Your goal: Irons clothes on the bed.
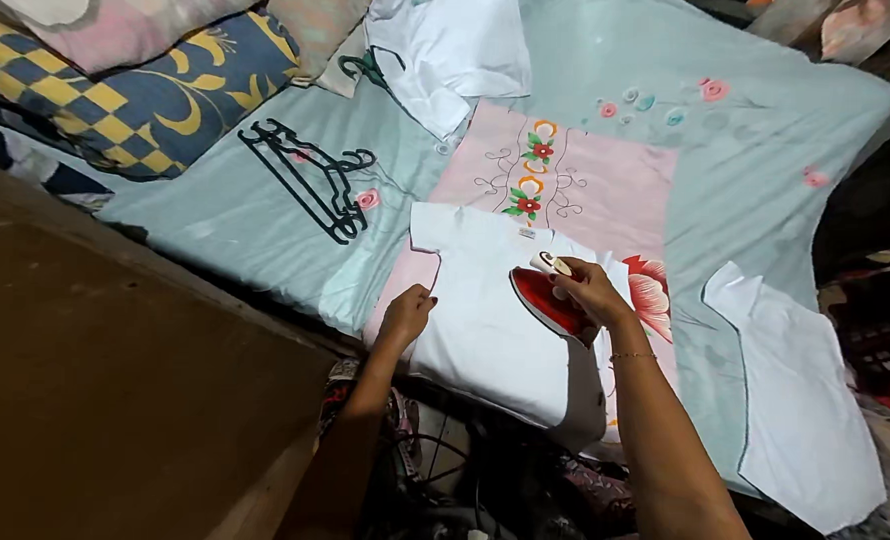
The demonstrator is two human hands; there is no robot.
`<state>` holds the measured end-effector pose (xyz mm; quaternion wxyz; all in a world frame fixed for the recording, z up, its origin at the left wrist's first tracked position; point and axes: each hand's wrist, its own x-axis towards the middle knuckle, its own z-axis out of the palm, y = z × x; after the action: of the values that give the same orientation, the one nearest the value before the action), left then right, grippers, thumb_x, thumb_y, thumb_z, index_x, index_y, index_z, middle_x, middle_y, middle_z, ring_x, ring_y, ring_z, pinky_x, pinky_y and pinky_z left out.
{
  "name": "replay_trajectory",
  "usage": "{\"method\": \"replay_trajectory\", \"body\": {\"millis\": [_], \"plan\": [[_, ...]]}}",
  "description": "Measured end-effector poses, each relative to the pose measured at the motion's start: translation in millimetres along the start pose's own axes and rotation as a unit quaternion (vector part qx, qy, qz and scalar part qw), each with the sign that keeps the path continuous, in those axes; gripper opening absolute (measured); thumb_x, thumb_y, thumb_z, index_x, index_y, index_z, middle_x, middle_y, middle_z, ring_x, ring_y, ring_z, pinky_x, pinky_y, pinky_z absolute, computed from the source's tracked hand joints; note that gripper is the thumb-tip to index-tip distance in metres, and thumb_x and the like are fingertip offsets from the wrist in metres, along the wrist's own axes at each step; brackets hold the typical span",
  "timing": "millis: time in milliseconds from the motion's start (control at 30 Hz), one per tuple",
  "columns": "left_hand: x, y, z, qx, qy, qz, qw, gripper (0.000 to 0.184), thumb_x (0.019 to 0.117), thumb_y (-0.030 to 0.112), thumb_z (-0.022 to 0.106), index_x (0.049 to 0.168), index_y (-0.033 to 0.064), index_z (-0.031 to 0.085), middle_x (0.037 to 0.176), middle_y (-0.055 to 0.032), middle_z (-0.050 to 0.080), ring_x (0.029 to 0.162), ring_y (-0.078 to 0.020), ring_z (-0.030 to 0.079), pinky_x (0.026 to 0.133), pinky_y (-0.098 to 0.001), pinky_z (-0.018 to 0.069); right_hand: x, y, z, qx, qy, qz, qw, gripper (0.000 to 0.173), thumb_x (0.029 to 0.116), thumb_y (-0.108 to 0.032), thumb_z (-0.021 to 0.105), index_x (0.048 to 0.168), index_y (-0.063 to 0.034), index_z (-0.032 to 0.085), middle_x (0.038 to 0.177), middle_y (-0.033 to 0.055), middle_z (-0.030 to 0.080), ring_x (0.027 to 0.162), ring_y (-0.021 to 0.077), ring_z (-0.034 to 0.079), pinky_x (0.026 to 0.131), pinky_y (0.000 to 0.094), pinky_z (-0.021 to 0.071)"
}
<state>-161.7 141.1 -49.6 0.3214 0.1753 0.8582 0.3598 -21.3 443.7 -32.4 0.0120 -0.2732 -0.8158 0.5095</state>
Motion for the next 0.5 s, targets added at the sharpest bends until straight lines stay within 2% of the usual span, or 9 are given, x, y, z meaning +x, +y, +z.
{"method": "replay_trajectory", "body": {"millis": [133, 233, 367, 433, 500], "plan": [[1.7, -9.2, 2.4, -0.017, 0.012, 0.01, 1.0, 0.03, 0.1097, 0.021, 0.05, 0.123, -0.0036, 0.063, 0.102, -0.0197, 0.069, 0.098, -0.0301, 0.065, 0.094, -0.0503, 0.0495, 3.4, -14.0, 20.1, -0.01, -0.045, -0.032, 0.998, 0.036, 0.0967, -0.017, 0.067, 0.129, -0.0008, 0.063, 0.086, 0.0076, 0.068, 0.064, 0.0081, 0.057, 0.06, 0.0263, 0.0492], [-0.2, -8.2, 1.5, -0.016, 0.001, 0.011, 1.0, 0.031, 0.1094, 0.02, 0.051, 0.125, -0.0035, 0.063, 0.105, -0.0206, 0.07, 0.101, -0.0312, 0.066, 0.096, -0.0508, 0.0496, 3.0, -29.2, 40.9, -0.016, -0.064, -0.04, 0.997, 0.035, 0.0978, -0.017, 0.067, 0.13, -0.0024, 0.063, 0.087, 0.0084, 0.067, 0.066, 0.0103, 0.057, 0.062, 0.0288, 0.0491], [-10.3, -9.0, 0.4, 0.001, -0.058, 0.011, 0.998, 0.037, 0.1036, 0.025, 0.063, 0.127, -0.0033, 0.062, 0.11, -0.0215, 0.07, 0.105, -0.0326, 0.067, 0.099, -0.0536, 0.0497, -8.0, -35.8, 54.1, -0.016, -0.088, -0.038, 0.995, 0.036, 0.099, -0.019, 0.067, 0.132, -0.005, 0.062, 0.094, 0.0103, 0.068, 0.069, 0.0119, 0.058, 0.064, 0.0304, 0.05], [-17.9, -10.8, 0.3, 0.019, -0.083, 0.011, 0.996, 0.035, 0.1043, 0.022, 0.061, 0.126, -0.0056, 0.062, 0.112, -0.0245, 0.068, 0.106, -0.0353, 0.065, 0.099, -0.0554, 0.048, -20.7, -33.7, 53.4, -0.019, -0.1, -0.042, 0.994, 0.038, 0.0986, -0.018, 0.066, 0.132, -0.0025, 0.062, 0.098, 0.0113, 0.068, 0.072, 0.0114, 0.06, 0.067, 0.0301, 0.052], [-22.9, -14.7, -2.2, 0.015, -0.074, 0.006, 0.997, 0.033, 0.1064, 0.02, 0.058, 0.125, -0.0063, 0.062, 0.113, -0.025, 0.068, 0.107, -0.0353, 0.065, 0.099, -0.0546, 0.0475, -36.7, -31.7, 53.2, -0.029, -0.117, -0.06, 0.991, 0.04, 0.0968, -0.018, 0.066, 0.131, 0.0008, 0.062, 0.102, 0.0126, 0.069, 0.079, 0.0115, 0.064, 0.074, 0.0308, 0.0549]]}}
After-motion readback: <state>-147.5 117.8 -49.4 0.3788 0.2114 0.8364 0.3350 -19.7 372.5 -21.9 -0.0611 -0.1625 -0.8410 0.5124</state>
